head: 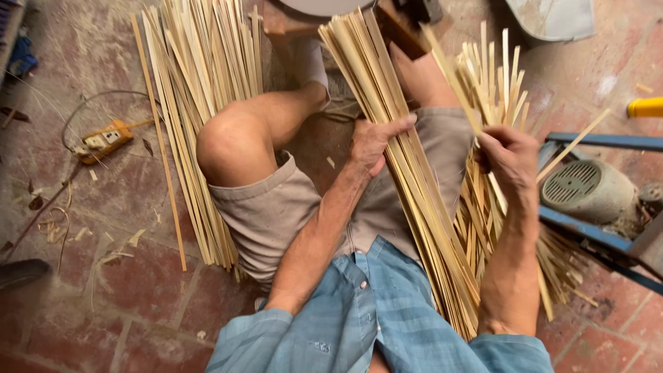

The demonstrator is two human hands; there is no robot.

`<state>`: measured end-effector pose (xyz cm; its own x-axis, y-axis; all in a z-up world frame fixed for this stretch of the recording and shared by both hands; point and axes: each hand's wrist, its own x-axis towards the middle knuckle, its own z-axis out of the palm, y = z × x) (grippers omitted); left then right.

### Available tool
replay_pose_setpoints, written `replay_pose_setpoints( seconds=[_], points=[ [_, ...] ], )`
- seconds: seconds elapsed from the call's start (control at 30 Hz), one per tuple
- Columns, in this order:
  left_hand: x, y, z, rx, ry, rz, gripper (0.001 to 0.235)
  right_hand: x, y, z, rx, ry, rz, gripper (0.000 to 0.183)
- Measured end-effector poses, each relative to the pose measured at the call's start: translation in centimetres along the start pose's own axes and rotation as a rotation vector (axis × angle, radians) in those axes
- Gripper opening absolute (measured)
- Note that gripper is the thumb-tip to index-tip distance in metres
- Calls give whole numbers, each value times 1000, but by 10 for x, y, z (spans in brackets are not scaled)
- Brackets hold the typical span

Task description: The person sits on the floor and repeatedly picks up individual bamboo strips from a pile, aligns them with a held bundle, and places them into a growing stack. The process continues with consistent hand movements and no visible tool use.

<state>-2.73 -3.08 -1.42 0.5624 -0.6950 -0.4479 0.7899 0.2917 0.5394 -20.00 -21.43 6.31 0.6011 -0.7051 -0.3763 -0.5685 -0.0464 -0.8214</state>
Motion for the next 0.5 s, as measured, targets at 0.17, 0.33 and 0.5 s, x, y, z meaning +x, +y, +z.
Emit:
replay_pose_setpoints(
  seconds=[0.17,0.33,0.5],
  points=[
    [1,-6,6,-11,50,51,37,-26,27,1,-477,210,-469,30],
    [-2,2,7,-35,-9,52,35,-33,15,74,-12,-124,-232,19],
    [-4,3,5,-54,-43,36,34,-25,15,54,12,15,-60,18]
  ],
)
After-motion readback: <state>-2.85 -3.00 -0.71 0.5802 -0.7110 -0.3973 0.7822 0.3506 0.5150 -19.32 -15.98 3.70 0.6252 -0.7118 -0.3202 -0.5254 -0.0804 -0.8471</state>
